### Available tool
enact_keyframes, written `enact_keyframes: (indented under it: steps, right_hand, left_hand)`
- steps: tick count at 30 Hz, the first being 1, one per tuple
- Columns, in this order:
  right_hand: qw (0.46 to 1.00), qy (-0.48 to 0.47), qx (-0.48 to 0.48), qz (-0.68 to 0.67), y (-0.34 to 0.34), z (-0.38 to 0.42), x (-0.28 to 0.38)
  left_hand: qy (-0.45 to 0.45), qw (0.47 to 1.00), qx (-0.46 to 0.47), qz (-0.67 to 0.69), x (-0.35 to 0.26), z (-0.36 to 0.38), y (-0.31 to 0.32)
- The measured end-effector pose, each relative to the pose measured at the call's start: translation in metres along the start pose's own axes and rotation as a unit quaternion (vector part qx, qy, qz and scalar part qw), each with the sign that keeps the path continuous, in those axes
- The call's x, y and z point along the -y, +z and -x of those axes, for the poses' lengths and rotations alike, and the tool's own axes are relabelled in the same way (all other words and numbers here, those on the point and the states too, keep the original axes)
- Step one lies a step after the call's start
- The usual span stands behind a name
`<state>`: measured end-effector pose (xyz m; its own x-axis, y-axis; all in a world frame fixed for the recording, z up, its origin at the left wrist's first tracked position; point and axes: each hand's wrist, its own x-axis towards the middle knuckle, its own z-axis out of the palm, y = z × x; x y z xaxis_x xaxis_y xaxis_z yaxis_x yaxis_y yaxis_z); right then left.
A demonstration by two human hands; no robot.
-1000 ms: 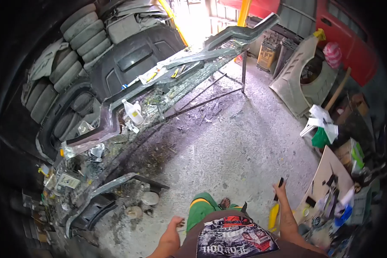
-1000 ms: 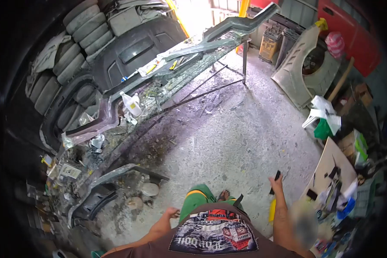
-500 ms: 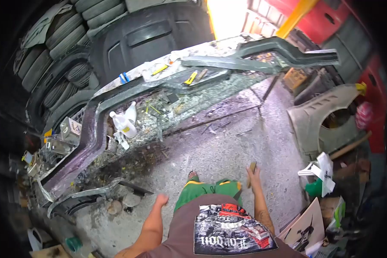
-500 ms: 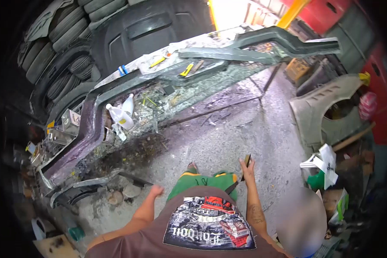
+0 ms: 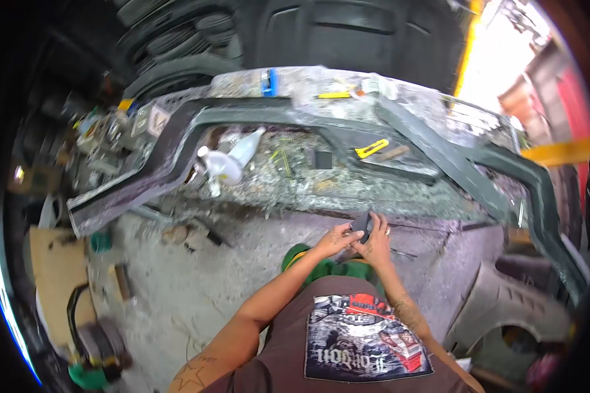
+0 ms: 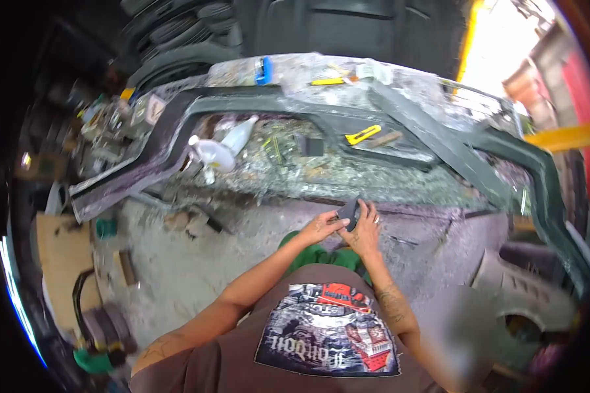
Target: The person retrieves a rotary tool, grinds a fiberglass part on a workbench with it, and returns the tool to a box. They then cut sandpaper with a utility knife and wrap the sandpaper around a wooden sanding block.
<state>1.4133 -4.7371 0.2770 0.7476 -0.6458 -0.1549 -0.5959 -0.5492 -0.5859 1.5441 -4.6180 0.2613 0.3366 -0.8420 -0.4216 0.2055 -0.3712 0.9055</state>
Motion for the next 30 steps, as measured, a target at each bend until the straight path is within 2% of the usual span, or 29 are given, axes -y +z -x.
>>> enact_keyframes:
  steps: [1, 2, 4, 5, 6, 8, 10, 12, 14, 16, 17, 18, 20, 22, 23, 24, 25, 26, 28, 29, 30]
  right_hand:
    - [0.999, -0.018, 0.018, 0.021, 0.000, -0.012, 0.003]
    - [0.998, -0.035, 0.043, 0.021, -0.002, -0.024, 0.007]
    - [0.988, -0.085, 0.096, 0.086, -0.007, -0.049, 0.022]
    - [0.980, -0.092, 0.154, 0.085, -0.009, -0.059, 0.031]
    - [0.978, -0.097, 0.163, 0.085, -0.008, -0.066, 0.038]
    - [0.974, -0.114, 0.193, -0.012, -0.006, -0.082, 0.050]
    - [0.974, -0.125, 0.186, 0.000, -0.009, -0.098, 0.059]
    - [0.960, -0.178, 0.164, -0.139, -0.007, -0.122, 0.039]
    - [0.963, -0.168, 0.173, -0.124, -0.011, -0.139, 0.017]
    - [0.959, -0.084, 0.230, -0.140, -0.013, -0.139, -0.001]
    - [0.959, -0.042, 0.234, -0.155, -0.020, -0.132, -0.007]
    - [0.962, -0.022, 0.225, -0.154, -0.017, -0.122, -0.013]
    - [0.974, 0.042, 0.155, -0.157, -0.008, -0.102, -0.034]
    - [0.974, 0.061, 0.136, -0.168, 0.002, -0.080, -0.048]
    - [0.979, 0.057, 0.133, -0.142, 0.011, -0.070, -0.060]
    - [0.984, 0.055, 0.127, -0.116, 0.013, -0.063, -0.070]
    - [0.971, 0.126, 0.118, -0.164, -0.003, -0.059, -0.051]
    - [0.971, 0.144, 0.103, -0.163, -0.009, -0.055, -0.049]
    - [0.975, 0.153, 0.025, -0.160, -0.016, -0.051, -0.052]
    - [0.969, 0.181, 0.006, -0.170, -0.016, -0.050, -0.055]
    - [0.967, 0.190, -0.006, -0.169, -0.016, -0.045, -0.058]
  left_hand:
    - [0.046, 0.995, -0.071, 0.061, 0.002, -0.001, 0.007]
    - [0.036, 0.992, -0.097, 0.071, 0.013, -0.007, 0.007]
    - [0.023, 0.976, -0.214, -0.020, 0.026, -0.023, 0.001]
    - [0.005, 0.959, -0.265, -0.105, 0.026, -0.021, -0.004]
    - [-0.001, 0.957, -0.272, -0.102, 0.037, -0.023, -0.014]
    - [0.089, 0.936, -0.341, -0.016, 0.069, -0.034, -0.045]
    - [0.055, 0.917, -0.389, 0.069, 0.019, -0.001, -0.080]
    - [-0.088, 0.913, -0.386, -0.102, 0.047, 0.010, -0.143]
    - [0.003, 0.920, -0.388, 0.057, 0.052, 0.013, -0.183]
    - [-0.017, 0.924, -0.373, 0.082, 0.051, 0.009, -0.220]
    - [-0.024, 0.930, -0.359, 0.081, 0.051, 0.002, -0.239]
    - [-0.036, 0.945, -0.324, 0.026, 0.052, -0.012, -0.257]
    - [-0.036, 0.967, -0.245, -0.064, 0.073, -0.053, -0.302]
    - [-0.033, 0.923, -0.317, -0.214, 0.075, -0.076, -0.321]
    - [-0.027, 0.929, -0.302, -0.214, 0.073, -0.081, -0.326]
    - [0.066, 0.859, -0.394, -0.319, 0.055, -0.081, -0.324]
    - [0.160, 0.764, -0.474, -0.407, 0.039, -0.084, -0.316]
    - [0.171, 0.775, -0.456, -0.403, 0.026, -0.087, -0.300]
    - [0.114, 0.901, -0.381, -0.174, 0.003, -0.109, -0.263]
    - [0.167, 0.916, -0.320, -0.177, -0.001, -0.129, -0.242]
    - [0.160, 0.932, -0.273, -0.175, -0.033, -0.138, -0.212]
